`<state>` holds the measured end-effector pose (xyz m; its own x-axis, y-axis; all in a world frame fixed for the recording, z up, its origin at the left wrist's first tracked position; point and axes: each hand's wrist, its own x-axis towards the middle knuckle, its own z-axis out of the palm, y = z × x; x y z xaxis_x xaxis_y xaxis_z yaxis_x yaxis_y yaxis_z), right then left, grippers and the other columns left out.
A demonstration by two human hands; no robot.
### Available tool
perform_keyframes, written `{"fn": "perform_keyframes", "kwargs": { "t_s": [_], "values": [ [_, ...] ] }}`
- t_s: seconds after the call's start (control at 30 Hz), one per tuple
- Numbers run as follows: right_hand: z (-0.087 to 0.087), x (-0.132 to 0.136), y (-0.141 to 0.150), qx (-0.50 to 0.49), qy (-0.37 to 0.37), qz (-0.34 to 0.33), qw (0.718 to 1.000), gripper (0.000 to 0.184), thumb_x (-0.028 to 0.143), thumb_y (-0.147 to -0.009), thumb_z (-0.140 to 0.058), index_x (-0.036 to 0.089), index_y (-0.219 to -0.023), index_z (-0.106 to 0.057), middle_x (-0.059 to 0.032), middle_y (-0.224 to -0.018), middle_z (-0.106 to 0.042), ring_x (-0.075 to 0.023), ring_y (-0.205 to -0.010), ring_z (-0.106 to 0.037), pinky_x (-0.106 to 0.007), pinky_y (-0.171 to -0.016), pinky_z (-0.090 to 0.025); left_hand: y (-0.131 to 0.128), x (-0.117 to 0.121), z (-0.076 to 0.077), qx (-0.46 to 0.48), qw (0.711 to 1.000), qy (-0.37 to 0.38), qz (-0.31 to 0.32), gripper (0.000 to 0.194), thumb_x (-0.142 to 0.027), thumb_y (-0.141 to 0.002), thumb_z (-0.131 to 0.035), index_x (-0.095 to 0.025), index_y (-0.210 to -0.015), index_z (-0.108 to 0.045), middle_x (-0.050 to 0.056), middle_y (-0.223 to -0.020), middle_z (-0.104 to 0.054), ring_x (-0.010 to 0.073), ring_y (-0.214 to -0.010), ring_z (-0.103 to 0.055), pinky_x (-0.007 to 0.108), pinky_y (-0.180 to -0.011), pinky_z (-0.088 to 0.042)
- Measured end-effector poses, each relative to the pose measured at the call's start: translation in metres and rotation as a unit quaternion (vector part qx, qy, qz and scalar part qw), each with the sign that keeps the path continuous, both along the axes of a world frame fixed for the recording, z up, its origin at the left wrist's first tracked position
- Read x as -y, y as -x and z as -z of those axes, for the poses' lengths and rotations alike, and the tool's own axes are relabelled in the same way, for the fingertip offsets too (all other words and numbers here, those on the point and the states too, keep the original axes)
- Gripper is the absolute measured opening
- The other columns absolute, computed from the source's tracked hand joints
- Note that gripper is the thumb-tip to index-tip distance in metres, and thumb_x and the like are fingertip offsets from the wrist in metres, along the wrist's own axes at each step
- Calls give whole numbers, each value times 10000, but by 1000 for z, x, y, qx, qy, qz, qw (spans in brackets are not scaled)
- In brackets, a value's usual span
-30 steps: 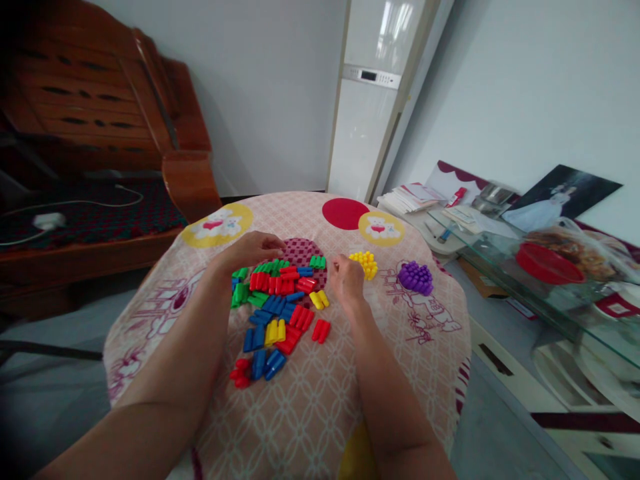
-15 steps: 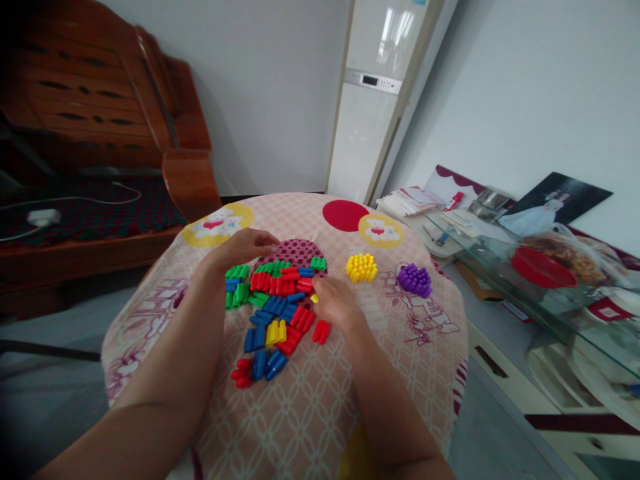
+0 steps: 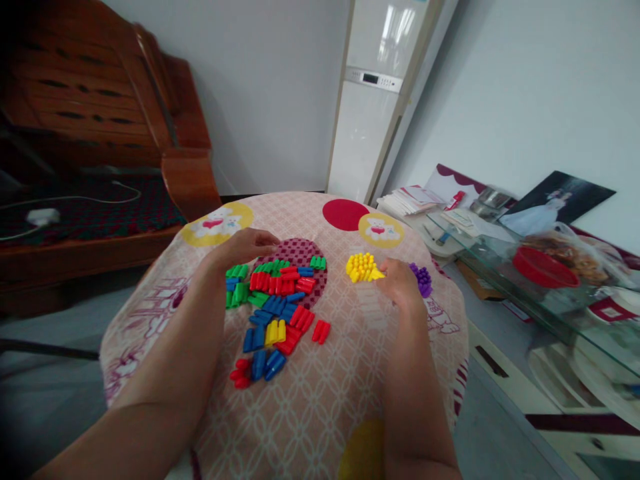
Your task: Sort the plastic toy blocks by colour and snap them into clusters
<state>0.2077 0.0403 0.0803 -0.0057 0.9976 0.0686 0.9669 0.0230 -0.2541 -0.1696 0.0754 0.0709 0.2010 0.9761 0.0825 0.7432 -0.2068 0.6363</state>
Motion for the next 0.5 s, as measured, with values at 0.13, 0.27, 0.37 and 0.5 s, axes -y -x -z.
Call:
{"fn": "perform_keyframes", "kwargs": {
  "t_s": [0.13, 0.27, 0.37, 0.5],
  "values": [
    [1, 2, -2, 72, 61, 19, 995, 157, 132, -710, -644, 122, -822, -752, -94, -730, -730, -171, -661, -667, -217, -574, -406, 0, -1, 1, 0, 1000, -3, -2, 419, -396, -722, -589, -161, -1034, -741, 60, -879, -756, 193, -789, -680, 253, -686, -510],
    [10, -3, 2, 71, 44, 3, 997, 217, 96, -704, -640, 116, -890, -751, -97, -804, -745, -161, -679, -675, -202, -576, -418, 0, -1, 0, 0, 1000, -4, -2, 432, -401, -718, -589, -153, -1038, -739, 62, -860, -754, 196, -780, -677, 259, -681, -506],
    [16, -7, 0, 49, 40, -7, 998, 243, 99, -677, -674, 110, -909, -746, -86, -821, -746, -161, -687, -673, -195, -565, -421, 2, 0, 0, 0, 1000, -6, -3, 450, -415, -716, -588, -138, -1038, -738, 72, -863, -752, 198, -791, -676, 258, -686, -505],
    [21, -8, -4, -22, 115, 18, 993, 114, 159, -685, -708, 96, -781, -719, -41, -608, -679, -136, -513, -613, -190, -474, -391, 4, -1, 2, 10, 1000, -4, -2, 452, -416, -711, -593, -136, -1034, -739, 74, -865, -754, 205, -806, -676, 267, -699, -510]
  ]
}}
